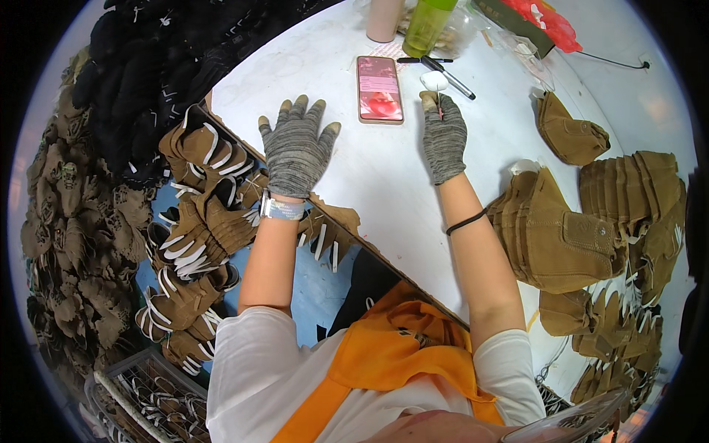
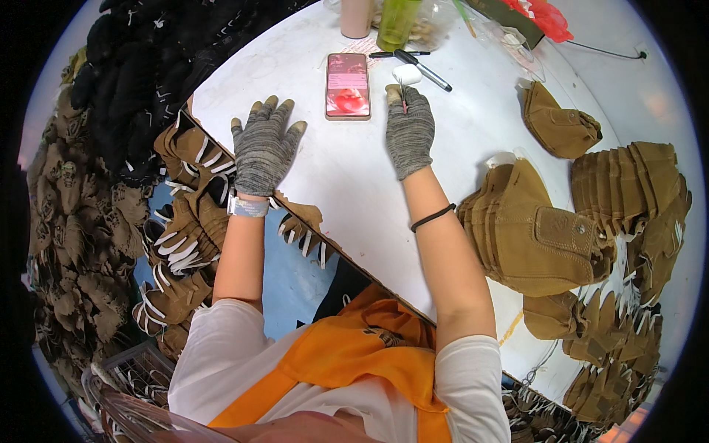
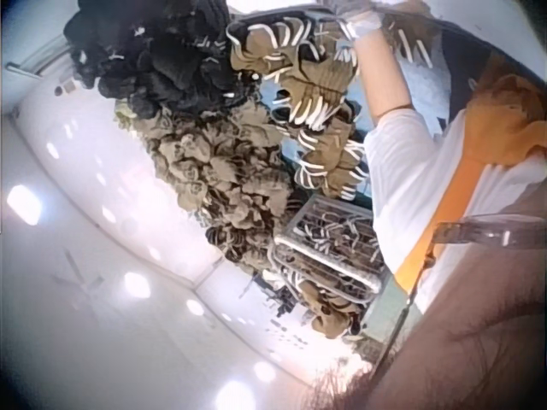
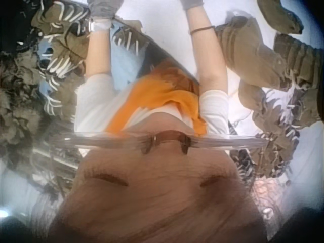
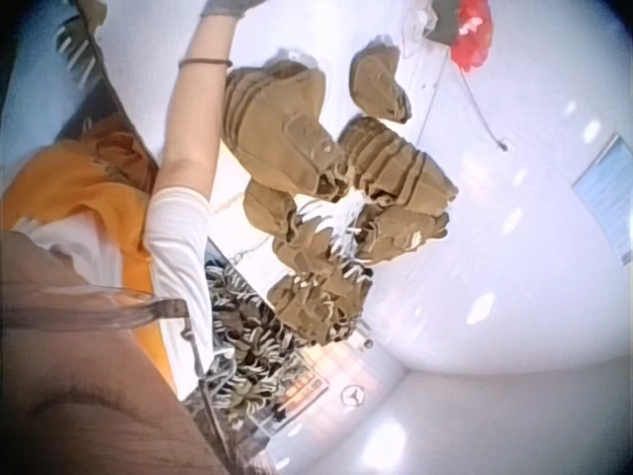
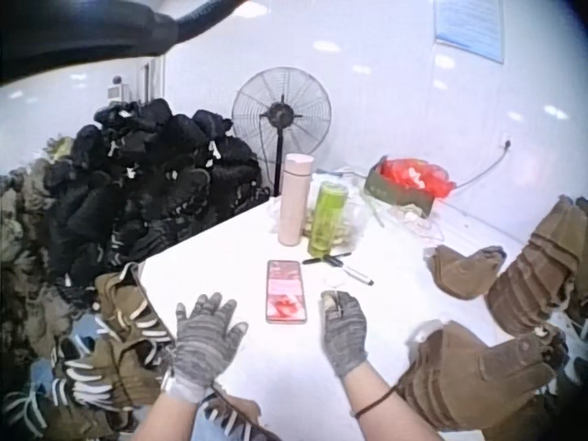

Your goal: The person trims excess material from the edges of boot upper components using a small pair of snips and places the finished pieces onto a stack.

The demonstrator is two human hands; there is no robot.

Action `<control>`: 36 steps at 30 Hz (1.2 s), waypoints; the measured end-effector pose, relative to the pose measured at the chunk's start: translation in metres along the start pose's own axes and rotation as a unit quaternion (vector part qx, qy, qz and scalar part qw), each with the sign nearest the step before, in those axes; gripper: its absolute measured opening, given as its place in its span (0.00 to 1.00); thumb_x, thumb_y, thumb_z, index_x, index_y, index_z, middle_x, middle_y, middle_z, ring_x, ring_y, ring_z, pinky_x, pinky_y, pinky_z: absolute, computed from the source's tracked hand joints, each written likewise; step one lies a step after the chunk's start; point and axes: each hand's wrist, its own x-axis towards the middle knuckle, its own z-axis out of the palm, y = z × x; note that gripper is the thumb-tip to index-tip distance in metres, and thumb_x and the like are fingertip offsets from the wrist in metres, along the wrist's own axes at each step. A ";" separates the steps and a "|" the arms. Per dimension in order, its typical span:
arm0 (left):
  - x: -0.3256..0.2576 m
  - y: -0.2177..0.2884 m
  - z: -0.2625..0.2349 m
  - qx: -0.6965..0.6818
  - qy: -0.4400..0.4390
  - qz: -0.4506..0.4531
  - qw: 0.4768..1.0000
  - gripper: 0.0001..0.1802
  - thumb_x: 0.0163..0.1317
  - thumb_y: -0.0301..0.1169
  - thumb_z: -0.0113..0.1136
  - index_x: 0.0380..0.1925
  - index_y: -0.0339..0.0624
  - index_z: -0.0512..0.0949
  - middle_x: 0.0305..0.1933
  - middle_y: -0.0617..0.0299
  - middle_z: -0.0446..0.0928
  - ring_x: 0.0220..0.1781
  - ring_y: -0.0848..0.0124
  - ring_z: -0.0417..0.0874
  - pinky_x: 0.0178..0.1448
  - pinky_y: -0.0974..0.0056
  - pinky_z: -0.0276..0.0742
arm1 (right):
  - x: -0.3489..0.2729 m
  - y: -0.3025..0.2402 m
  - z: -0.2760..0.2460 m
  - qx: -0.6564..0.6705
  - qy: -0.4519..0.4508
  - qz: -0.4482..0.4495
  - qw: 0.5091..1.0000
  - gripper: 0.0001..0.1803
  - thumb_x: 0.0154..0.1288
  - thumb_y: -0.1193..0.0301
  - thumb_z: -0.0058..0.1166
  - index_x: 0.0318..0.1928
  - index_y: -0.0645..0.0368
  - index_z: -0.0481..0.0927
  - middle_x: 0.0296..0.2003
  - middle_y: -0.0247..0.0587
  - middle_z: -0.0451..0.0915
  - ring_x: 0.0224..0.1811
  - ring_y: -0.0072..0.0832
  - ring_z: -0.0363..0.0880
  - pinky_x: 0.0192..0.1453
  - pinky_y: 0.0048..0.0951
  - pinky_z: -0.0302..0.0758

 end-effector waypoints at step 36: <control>0.004 -0.002 -0.009 -0.245 0.053 0.115 0.961 0.16 0.62 0.34 0.61 0.48 0.42 0.81 0.48 0.53 0.81 0.54 0.57 0.80 0.62 0.57 0.70 | 0.054 0.006 0.030 -0.074 -0.079 -0.144 0.984 0.14 0.62 0.71 0.48 0.45 0.51 0.83 0.37 0.45 0.77 0.41 0.39 0.75 0.49 0.34 0.73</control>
